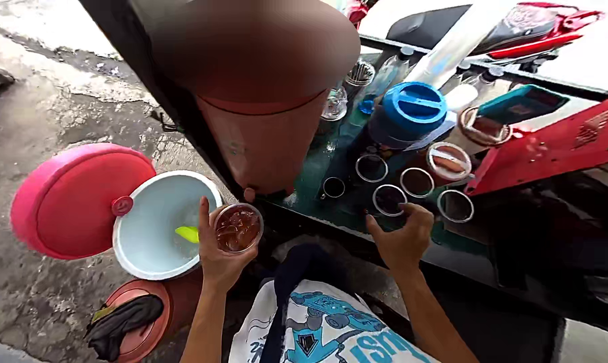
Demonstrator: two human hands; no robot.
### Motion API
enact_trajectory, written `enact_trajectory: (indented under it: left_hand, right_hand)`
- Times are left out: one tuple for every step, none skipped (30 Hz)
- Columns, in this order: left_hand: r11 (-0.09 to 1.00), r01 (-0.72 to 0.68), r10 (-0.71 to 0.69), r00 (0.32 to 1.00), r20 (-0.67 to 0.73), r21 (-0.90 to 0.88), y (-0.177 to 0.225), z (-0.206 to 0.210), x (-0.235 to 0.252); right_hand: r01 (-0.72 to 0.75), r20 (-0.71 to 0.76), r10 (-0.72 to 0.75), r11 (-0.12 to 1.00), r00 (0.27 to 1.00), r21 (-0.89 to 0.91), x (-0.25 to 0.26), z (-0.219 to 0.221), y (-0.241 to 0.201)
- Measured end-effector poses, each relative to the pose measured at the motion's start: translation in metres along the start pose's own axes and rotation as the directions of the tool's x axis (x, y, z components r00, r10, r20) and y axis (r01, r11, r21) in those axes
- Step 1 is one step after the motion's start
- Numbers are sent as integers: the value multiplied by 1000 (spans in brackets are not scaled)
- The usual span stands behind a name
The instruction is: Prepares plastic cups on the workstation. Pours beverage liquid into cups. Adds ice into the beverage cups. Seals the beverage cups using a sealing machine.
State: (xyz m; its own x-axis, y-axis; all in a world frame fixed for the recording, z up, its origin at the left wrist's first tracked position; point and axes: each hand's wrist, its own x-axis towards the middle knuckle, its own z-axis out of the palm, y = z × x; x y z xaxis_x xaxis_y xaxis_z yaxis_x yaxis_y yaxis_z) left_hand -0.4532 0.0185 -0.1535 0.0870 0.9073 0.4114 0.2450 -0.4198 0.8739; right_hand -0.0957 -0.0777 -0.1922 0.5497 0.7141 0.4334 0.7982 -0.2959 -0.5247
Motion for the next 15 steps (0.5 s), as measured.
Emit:
enact_trajectory:
  left_hand:
    - [999,-5,7,999,42,-50,4,23,-1]
    - [995,-4,12,997,79,-104,8,47,-2]
    - [989,9,7,994,112,-146,11,70,-3]
    - [982,33,-5,989,147,-186,14,93,-4]
    - [976,59,-21,983,182,-209,16,114,-4]
    - [969,87,-36,976,216,-229,17,134,-5]
    - [968,110,-53,968,245,-225,18,154,-5]
    - [967,133,-74,962,264,-215,19,173,-6]
    - [966,158,-98,956,276,-204,20,191,-9]
    - [965,175,-115,951,287,-195,19,207,-11]
    - [964,184,-123,948,293,-190,18,221,-13]
    - [964,187,-125,947,296,-191,16,234,-15]
    - [964,187,-126,947,295,-189,15,245,-16]
    - [963,192,-130,947,295,-189,14,255,-16]
    - [961,202,-141,946,292,-189,13,263,-18]
  right_hand:
    - [-53,-69,49,997,996,-59,2,-3,17]
    - [-116,-105,106,988,989,-99,3,-4,30]
    - [-174,-108,163,979,981,-103,3,-3,40]
    - [-221,-92,213,971,973,-88,5,1,48]
    - [-253,-72,248,966,966,-61,6,6,54]
    - [-278,-46,276,960,960,-29,8,13,58]
    - [-299,-17,299,954,954,2,10,21,61]
    - [-317,5,317,948,948,33,13,30,64]
    - [-339,28,338,939,941,62,15,38,65]
    - [-362,44,359,928,932,85,17,45,65]
    - [-371,46,368,921,929,118,20,52,66]
    - [-365,39,363,919,931,149,22,57,67]
    - [-350,14,353,922,936,166,23,61,69]
    - [-333,-16,340,927,940,171,23,63,70]
    - [-323,-37,333,931,942,169,22,62,72]
